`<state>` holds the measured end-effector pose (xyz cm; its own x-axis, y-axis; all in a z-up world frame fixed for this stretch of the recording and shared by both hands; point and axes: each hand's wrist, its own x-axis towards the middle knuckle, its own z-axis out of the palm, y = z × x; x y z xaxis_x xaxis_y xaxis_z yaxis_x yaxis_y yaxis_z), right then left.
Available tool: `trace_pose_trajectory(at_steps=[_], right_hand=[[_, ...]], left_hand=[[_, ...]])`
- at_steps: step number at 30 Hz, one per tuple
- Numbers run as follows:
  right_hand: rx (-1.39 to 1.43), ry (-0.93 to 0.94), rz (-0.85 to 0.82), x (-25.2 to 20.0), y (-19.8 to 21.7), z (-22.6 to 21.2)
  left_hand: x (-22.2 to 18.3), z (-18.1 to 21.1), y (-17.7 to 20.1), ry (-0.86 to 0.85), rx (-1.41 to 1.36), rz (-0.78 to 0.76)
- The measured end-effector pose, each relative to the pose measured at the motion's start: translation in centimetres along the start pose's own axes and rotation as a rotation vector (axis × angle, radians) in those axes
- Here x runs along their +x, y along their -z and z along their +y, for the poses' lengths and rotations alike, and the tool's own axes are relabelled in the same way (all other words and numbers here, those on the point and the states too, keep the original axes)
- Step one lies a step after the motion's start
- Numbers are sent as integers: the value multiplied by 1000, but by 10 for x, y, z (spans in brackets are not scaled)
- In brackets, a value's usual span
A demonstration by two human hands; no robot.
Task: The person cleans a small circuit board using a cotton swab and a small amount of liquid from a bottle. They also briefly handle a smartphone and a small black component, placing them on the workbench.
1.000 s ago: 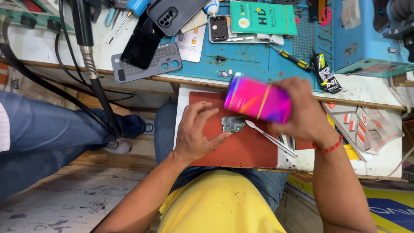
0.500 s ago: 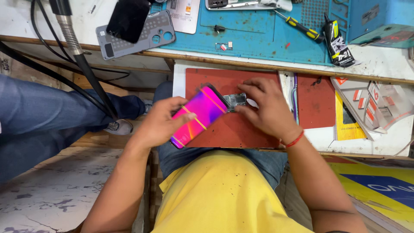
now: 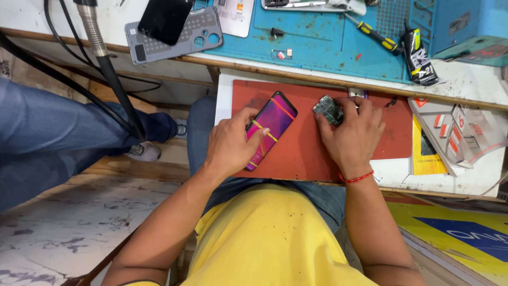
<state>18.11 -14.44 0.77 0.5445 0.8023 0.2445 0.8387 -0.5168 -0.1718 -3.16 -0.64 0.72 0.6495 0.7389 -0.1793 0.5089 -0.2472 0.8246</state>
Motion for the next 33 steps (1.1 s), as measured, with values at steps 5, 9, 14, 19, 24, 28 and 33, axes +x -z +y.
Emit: trace_pose_trajectory(at_steps=[5,9,14,19,24,28,33], right_hand=[[330,52,10,23,10,8],[439,220,-7,65,4,0],[560,231,-93,110,-3,-27],[616,212,-148,119,-8,-41],[508,361,-70,119,-16,-50],[484,311,-103,118,-22,-53],[652,163,-213,123,-26,-38]], left_hand=[[2,5,4,-128,194,47],[2,3,5,-273,363,129],[9,8,12,-367,379,177],[43,12,21,-459,276,296],[94,18,25,-532,292,380],[112,22,24,-540,361,298],[121,22,23,-541,368,251]])
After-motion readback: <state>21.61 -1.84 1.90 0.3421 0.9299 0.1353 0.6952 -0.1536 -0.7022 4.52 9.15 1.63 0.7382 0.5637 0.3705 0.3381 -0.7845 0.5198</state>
